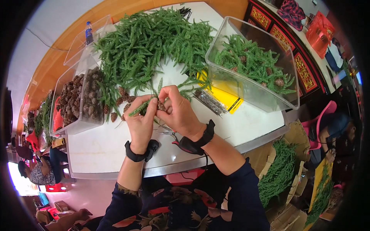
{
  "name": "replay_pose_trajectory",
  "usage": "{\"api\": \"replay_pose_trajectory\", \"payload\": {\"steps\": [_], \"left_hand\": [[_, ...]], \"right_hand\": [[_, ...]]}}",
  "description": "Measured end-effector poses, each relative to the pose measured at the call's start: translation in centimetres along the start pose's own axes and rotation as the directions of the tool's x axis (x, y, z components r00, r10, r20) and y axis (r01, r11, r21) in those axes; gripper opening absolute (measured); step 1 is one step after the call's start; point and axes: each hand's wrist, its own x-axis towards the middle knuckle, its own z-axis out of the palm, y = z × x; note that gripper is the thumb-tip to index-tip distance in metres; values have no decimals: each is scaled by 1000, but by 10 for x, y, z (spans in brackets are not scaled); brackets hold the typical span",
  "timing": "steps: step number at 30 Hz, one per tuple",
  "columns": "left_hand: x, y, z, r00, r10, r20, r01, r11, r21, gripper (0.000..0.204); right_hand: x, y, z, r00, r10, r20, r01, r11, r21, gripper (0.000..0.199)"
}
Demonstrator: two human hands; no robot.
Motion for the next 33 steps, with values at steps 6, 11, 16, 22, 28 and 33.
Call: {"api": "replay_pose_trajectory", "payload": {"steps": [6, 11, 16, 22, 28, 33], "left_hand": [[1, 13, -11, 997, -73, -15, 71, 990, -119, 10], [-2, 45, -33, 966, -191, 176, 243, 907, -344, 7], [-28, 64, -51, 985, -24, 170, 68, 963, -261, 7], [-53, 55, -58, 966, -78, 246, 130, 970, -203, 7], [-75, 67, -66, 901, -274, 337, 396, 836, -380, 9], [-92, 66, -78, 820, -354, 449, 555, 684, -474, 10]], "right_hand": [[-1, -27, 2, 997, -58, 49, 60, 997, -44, 29], [0, -57, -23, 979, -175, 109, 189, 973, -131, 16], [-16, -95, -22, 973, -184, 141, 210, 958, -196, 9], [-32, -94, -11, 976, -151, 157, 192, 936, -294, 12], [-47, -93, -7, 980, 6, 201, 28, 985, -168, 10], [-59, -97, -3, 947, 146, 285, -157, 987, 16, 9]]}}
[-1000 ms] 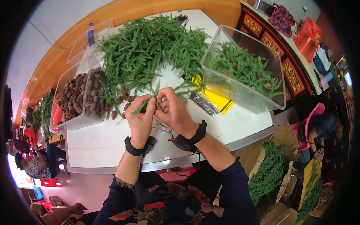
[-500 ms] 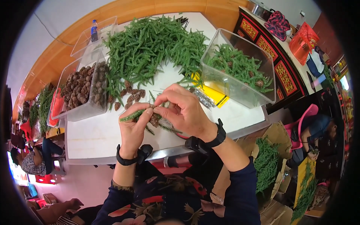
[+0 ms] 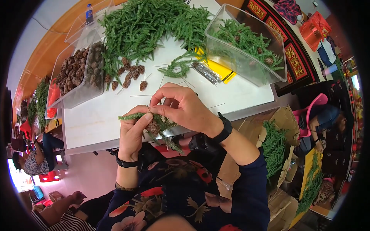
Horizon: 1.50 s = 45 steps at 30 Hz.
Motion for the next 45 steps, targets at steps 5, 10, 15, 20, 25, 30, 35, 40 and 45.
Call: {"api": "replay_pose_trajectory", "payload": {"steps": [5, 10, 15, 20, 25, 30, 35, 40, 45], "left_hand": [[-7, -12, -7, 995, -98, 14, 99, 991, -91, 11], [-8, -13, -9, 985, -153, 76, 163, 974, -159, 12], [-9, -10, -12, 983, -158, 98, 166, 983, -81, 13], [-10, -9, -13, 973, -172, 156, 185, 980, -77, 12], [-13, -5, -10, 974, -168, 149, 183, 978, -100, 11], [-13, -5, -7, 985, -133, 113, 138, 990, -34, 11], [-16, -2, -2, 987, -135, 92, 133, 991, 25, 10], [-14, -14, 0, 983, 152, 100, -182, 830, 528, 8], [-18, -12, 1, 999, 32, 26, -40, 893, 449, 9]], "right_hand": [[-7, 5, 4, 990, -141, 19, 142, 973, -183, 12], [-9, 8, 8, 940, -342, 10, 331, 902, -275, 15], [0, -4, -12, 888, -408, 212, 460, 793, -400, 24], [15, -12, -23, 754, -497, 430, 657, 563, -502, 28], [23, -25, -20, 679, -458, 574, 733, 390, -557, 24], [23, -28, -18, 697, -419, 582, 717, 393, -576, 15], [13, -35, -12, 785, -248, 568, 616, 413, -671, 6], [5, -38, -8, 909, 40, 415, 330, 539, -775, 6], [6, -31, -13, 924, 149, 352, 97, 800, -593, 9]]}}
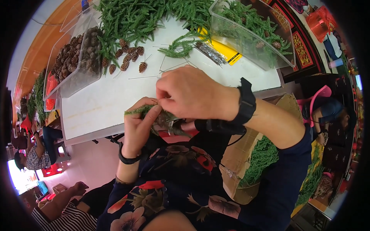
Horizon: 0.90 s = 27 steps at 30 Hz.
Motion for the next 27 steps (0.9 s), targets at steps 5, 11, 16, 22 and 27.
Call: {"api": "replay_pose_trajectory", "payload": {"steps": [5, 11, 16, 22, 27], "left_hand": [[-2, -9, -13, 976, -166, 140, 212, 876, -434, 12], [-3, -4, -14, 945, -135, 298, 299, 727, -618, 19], [-3, -9, -15, 891, -147, 429, 427, 590, -685, 22], [-5, -5, -12, 902, -227, 368, 425, 617, -662, 21], [-4, -5, -10, 965, -199, 170, 249, 898, -363, 15]], "right_hand": [[1, 9, -13, 999, -36, 6, 32, 945, 325, 16], [12, 17, -4, 932, -359, -43, 357, 897, 261, 21], [16, 22, -6, 849, -527, -35, 527, 841, 123, 20], [19, 19, -6, 857, -515, 5, 515, 857, 7, 9], [15, 13, 1, 915, -399, 55, 403, 898, -176, 10]]}}
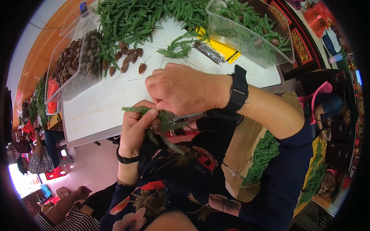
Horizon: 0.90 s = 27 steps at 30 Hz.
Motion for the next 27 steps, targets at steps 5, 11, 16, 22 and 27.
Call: {"api": "replay_pose_trajectory", "payload": {"steps": [5, 11, 16, 22, 27], "left_hand": [[-1, 3, 11, 979, 136, -149, -97, 966, 240, 12], [0, -5, 2, 983, 60, -174, -45, 995, 86, 13], [3, -5, -2, 990, -54, -130, 22, 973, -229, 12], [1, -4, 0, 993, -96, -66, 65, 928, -367, 10], [-6, -8, 4, 993, -72, -94, 65, 995, -75, 10]], "right_hand": [[-7, -6, 10, 974, 226, -13, -225, 972, 67, 14], [-13, -4, 15, 962, 264, -74, -258, 963, 81, 13], [-14, 5, 20, 970, 9, -245, -16, 1000, -27, 13], [-14, 4, 16, 933, -250, -258, 178, 946, -270, 12], [-13, -9, 24, 979, -113, -173, 48, 939, -342, 12]]}}
